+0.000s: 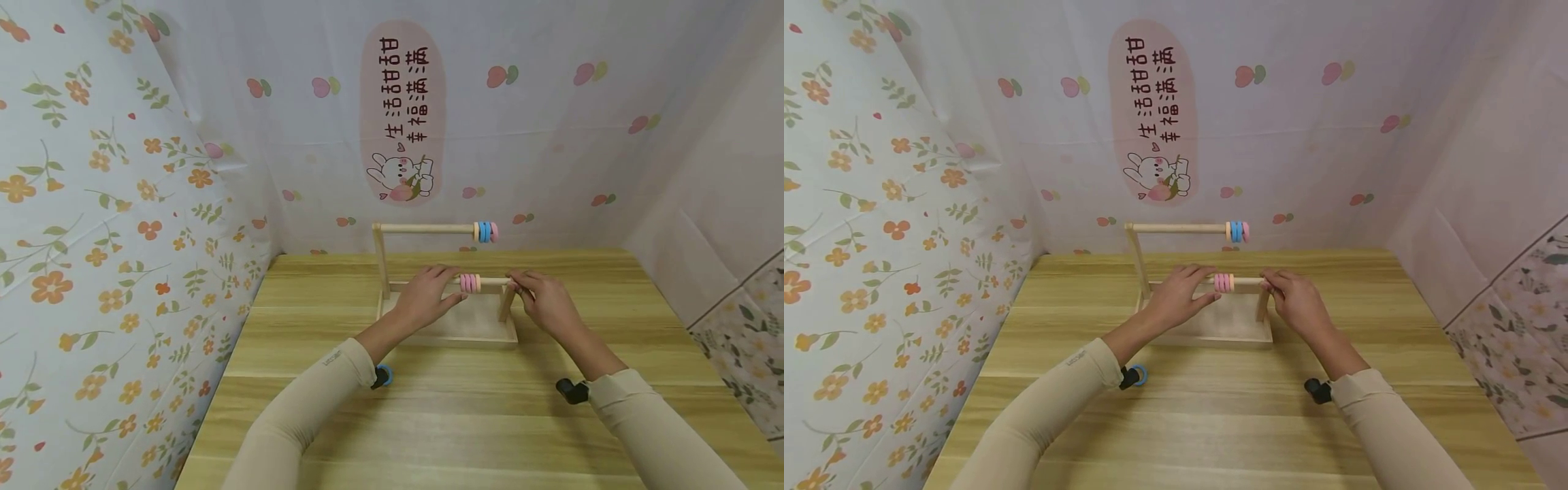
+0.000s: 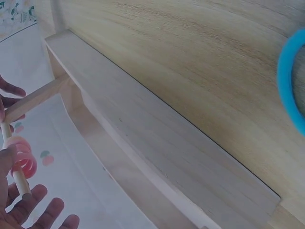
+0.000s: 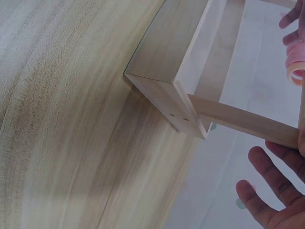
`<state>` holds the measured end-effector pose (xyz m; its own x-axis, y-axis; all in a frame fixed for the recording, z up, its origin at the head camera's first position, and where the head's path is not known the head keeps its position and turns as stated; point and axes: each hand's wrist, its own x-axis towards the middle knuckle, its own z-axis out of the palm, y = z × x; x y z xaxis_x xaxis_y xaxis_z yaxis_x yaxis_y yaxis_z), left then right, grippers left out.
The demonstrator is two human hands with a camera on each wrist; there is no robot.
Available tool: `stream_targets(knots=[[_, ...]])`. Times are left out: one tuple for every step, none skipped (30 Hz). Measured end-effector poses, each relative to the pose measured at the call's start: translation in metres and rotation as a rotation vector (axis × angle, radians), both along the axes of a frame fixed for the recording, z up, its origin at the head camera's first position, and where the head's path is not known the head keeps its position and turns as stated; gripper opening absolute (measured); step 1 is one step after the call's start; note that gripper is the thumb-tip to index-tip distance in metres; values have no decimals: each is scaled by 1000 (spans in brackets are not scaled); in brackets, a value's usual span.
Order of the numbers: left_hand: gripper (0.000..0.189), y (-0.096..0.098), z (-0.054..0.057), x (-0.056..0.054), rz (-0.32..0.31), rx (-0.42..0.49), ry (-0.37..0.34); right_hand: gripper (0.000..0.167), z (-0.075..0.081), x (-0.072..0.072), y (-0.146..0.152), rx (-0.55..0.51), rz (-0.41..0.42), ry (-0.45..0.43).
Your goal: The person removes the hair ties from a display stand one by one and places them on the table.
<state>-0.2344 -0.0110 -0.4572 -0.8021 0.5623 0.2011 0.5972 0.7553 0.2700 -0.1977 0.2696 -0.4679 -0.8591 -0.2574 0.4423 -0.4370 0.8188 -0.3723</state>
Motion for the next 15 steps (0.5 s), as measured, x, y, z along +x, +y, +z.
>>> stream_targets(knots=[[63, 1, 0, 0, 0, -3, 6, 32, 0, 0, 0, 3, -1, -1], [62, 1, 0, 0, -3, -2, 9, 32, 0, 0, 0, 4, -2, -4], [61, 2, 0, 0, -2, -5, 15, 32, 0, -1, 0, 5, -2, -6], [60, 2, 0, 0, -3, -3, 19, 32, -1, -1, 0, 6, -3, -8], [59, 2, 0, 0, -5, 1, 23, 32, -1, 0, 0, 5, -2, -9], [58, 3, 0, 0, -6, 5, 26, 32, -1, 0, 1, 6, -2, -7], [58, 3, 0, 0, -7, 9, 30, 32, -1, -1, 1, 7, -2, -5], [57, 4, 0, 0, -8, 13, 33, 32, -1, -1, 1, 7, -1, -1], [56, 4, 0, -1, -7, 11, 38, 32, -2, -1, 1, 8, 1, 5], [54, 4, 0, -1, -6, 12, 41, 31, -3, -1, 1, 7, 3, 12], [53, 4, 0, -1, -4, 9, 43, 31, -3, -2, 1, 7, 4, 17], [52, 4, 1, -1, -1, 7, 44, 31, -4, -2, 1, 6, 4, 21], [51, 4, 1, -1, 2, 5, 45, 32, -4, -2, 1, 6, 5, 24], [50, 4, 1, -1, 4, 4, 45, 32, -4, -2, 1, 6, 5, 27], [50, 4, 1, -1, 6, 5, 44, 32, -4, -2, 1, 4, 4, 23]])
